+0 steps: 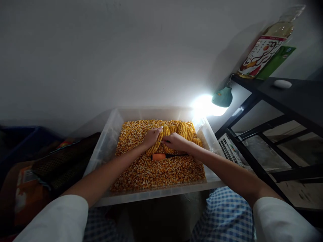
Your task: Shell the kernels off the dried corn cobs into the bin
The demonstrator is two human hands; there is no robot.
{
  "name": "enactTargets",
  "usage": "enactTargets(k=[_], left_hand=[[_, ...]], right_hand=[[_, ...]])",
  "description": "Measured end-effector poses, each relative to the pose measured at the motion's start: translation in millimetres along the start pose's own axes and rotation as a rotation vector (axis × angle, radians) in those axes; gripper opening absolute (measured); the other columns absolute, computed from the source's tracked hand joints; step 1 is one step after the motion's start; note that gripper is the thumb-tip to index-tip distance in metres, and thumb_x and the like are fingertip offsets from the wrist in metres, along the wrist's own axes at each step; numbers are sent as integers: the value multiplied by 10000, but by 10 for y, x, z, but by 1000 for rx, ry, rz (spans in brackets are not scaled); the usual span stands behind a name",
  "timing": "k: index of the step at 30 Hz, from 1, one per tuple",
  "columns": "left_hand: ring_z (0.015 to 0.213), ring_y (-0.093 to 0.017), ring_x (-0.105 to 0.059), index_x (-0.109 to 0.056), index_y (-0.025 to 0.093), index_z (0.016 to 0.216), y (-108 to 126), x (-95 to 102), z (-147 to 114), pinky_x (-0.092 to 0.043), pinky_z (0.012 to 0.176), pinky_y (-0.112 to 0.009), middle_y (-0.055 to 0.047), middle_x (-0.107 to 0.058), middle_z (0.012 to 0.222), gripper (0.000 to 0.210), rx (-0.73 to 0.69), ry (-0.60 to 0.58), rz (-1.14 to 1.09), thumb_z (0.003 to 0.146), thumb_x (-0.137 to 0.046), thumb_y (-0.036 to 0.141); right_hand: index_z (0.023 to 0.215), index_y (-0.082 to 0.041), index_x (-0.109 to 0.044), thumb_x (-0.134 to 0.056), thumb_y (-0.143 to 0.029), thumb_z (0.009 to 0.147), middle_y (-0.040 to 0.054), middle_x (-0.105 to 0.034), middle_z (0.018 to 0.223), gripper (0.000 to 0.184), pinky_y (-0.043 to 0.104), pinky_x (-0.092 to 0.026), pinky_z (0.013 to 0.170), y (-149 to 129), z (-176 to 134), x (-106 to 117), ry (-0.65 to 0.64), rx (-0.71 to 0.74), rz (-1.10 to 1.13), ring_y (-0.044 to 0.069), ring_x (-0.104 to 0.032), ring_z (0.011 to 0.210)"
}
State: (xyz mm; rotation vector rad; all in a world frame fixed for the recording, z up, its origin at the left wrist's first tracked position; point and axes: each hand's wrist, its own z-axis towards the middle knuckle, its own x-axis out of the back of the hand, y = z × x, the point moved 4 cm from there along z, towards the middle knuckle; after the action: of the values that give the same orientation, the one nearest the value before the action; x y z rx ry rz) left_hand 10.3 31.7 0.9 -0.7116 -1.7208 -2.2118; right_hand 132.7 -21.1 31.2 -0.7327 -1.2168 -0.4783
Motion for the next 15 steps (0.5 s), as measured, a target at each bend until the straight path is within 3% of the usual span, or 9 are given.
enactTargets(k=[8, 15], left_hand=[[573, -118, -450, -453, 159, 585, 190, -58, -115, -331, 584, -235, 11, -496, 571, 390, -202, -118, 113, 822, -287, 421], [565, -114, -446, -474, 155, 588, 212, -91, -126, -325, 570, -232, 14, -501, 561, 397, -195, -178, 142, 811, -302, 435]], right_hand=[[734, -117, -633, -474, -249, 769, -16, -527, 546, 210, 177, -254, 501, 64, 19, 129, -123, 40, 213, 54, -352, 485], [668, -89, -650, -476, -284, 759, -44, -439, 484, 277, 176, -252, 490, 127, 57, 116, -224, 27, 343, 46, -300, 487]])
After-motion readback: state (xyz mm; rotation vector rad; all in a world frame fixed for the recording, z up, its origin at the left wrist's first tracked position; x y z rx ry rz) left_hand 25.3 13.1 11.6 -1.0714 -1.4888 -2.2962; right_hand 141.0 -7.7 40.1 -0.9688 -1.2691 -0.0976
